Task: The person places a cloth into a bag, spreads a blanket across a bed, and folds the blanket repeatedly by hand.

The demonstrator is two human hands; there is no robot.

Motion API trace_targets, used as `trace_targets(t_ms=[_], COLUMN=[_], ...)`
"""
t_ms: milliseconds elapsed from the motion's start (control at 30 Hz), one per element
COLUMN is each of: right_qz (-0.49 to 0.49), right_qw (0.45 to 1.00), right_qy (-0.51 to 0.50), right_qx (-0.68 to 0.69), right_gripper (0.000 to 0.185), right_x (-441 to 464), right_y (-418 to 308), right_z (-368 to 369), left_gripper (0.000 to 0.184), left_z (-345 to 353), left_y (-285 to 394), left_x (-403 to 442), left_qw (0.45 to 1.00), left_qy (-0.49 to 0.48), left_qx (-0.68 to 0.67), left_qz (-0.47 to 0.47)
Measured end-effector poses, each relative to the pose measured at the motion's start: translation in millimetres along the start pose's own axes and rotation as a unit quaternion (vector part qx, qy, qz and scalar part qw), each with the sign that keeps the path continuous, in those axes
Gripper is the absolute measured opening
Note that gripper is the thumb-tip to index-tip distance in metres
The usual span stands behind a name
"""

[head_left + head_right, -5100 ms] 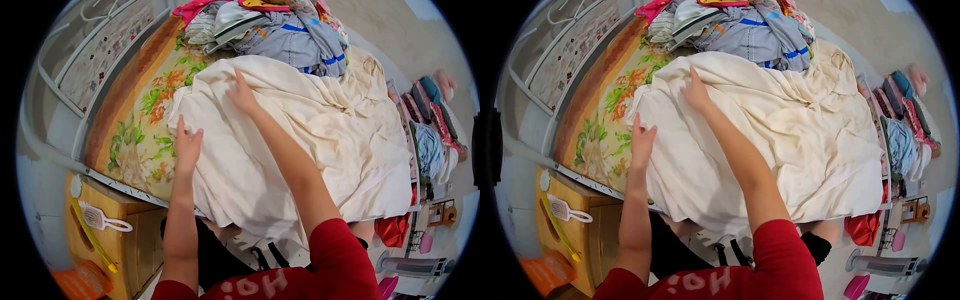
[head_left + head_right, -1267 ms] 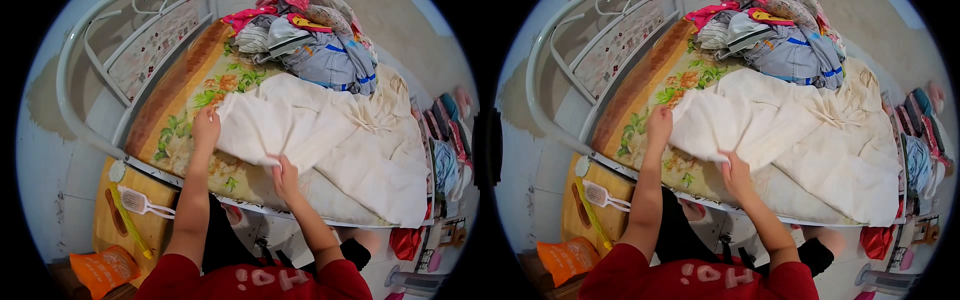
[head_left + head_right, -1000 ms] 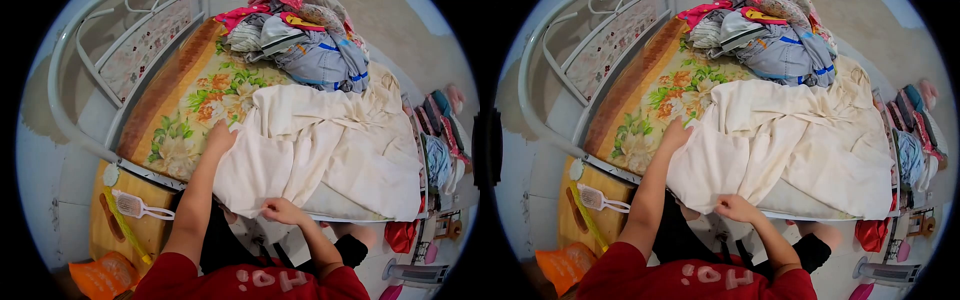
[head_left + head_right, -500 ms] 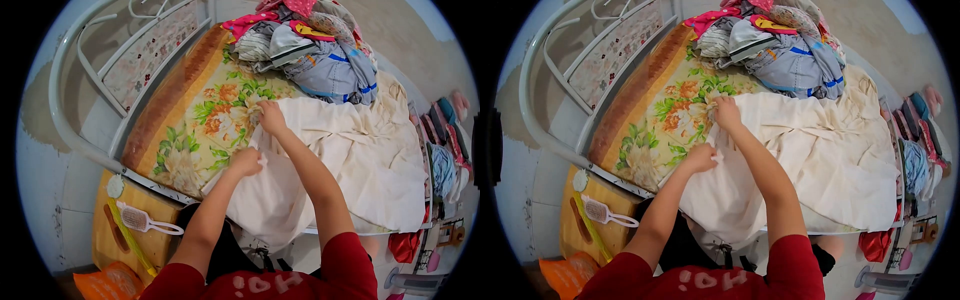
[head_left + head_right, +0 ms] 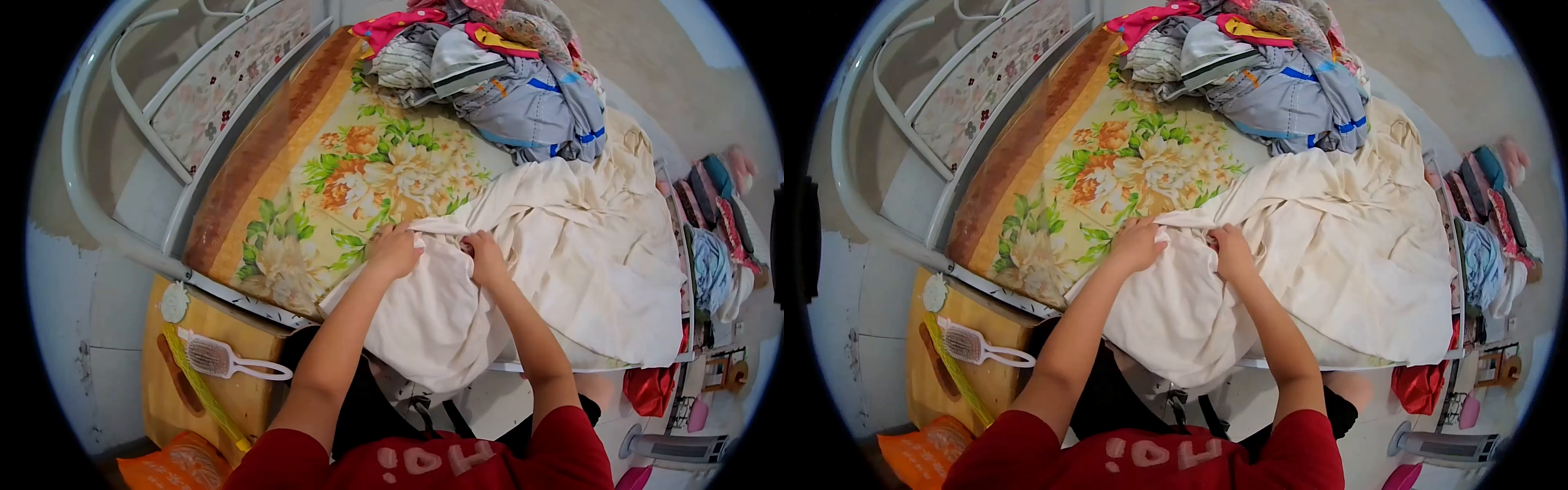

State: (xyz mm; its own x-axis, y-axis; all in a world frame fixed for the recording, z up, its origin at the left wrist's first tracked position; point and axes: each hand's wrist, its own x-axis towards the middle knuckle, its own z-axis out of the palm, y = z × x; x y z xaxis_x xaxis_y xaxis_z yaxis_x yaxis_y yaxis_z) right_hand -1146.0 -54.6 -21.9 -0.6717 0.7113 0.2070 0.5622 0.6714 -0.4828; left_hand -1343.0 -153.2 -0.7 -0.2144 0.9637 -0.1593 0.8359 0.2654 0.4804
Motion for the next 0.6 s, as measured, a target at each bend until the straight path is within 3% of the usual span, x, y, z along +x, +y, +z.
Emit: trace_targets(t_ms=[33,100,133,200,233,300,333,400,433,500,600], right_qz=[0.001,0.103,0.104,0.156,0.157,0.13,0.13,0.298,0.298,0.257,0.306], right_qw=[1.0,0.992,0.992,0.988,0.987,0.972,0.972,0.954,0.954,0.947,0.939], right_qy=[0.003,-0.067,-0.065,0.012,0.014,0.176,0.177,-0.028,-0.027,-0.007,0.053], right_qx=[-0.001,0.038,0.038,-0.014,-0.014,0.089,0.089,-0.011,-0.013,-0.193,-0.15], right_gripper=[0.019,0.022,0.022,0.023,0.023,0.026,0.026,0.034,0.034,0.041,0.039], right_x=[-0.9,1.9,8.6,35.1,46.9,70.1,79.0,89.7,86.1,77.7,85.0], right_y=[0.0,-0.2,2.0,9.8,14.8,22.8,19.5,13.0,12.6,17.4,47.2], right_z=[-4.0,-12.8,-16.3,-24.6,-24.4,-22.5,-25.5,-28.6,-28.4,-26.0,-26.9], left_gripper=[0.035,0.036,0.036,0.026,0.026,0.018,0.013,0.014,0.014,0.015,0.017], left_z=[-1.7,-5.9,-8.1,-14.9,-20.6,-33.5,-34.3,-36.1,-37.1,-37.0,-38.4], left_y=[0.8,3.2,5.0,10.5,14.9,23.5,25.7,23.3,22.0,19.0,7.5], left_x=[-2.3,-10.0,-14.9,-24.8,-31.0,-43.6,-49.0,-49.8,-49.9,-50.7,-50.4], left_qw=[1.0,0.988,0.988,0.939,0.939,0.91,0.897,0.893,0.888,0.89,0.905], left_qy=[0.001,0.068,0.067,0.04,0.04,-0.136,-0.129,-0.168,-0.206,-0.206,-0.197], left_qx=[0.001,-0.068,-0.067,-0.212,-0.21,-0.321,-0.363,-0.365,-0.367,-0.355,-0.304], left_qz=[0.003,0.117,0.119,0.269,0.27,0.224,0.219,0.201,0.184,0.2,0.222])
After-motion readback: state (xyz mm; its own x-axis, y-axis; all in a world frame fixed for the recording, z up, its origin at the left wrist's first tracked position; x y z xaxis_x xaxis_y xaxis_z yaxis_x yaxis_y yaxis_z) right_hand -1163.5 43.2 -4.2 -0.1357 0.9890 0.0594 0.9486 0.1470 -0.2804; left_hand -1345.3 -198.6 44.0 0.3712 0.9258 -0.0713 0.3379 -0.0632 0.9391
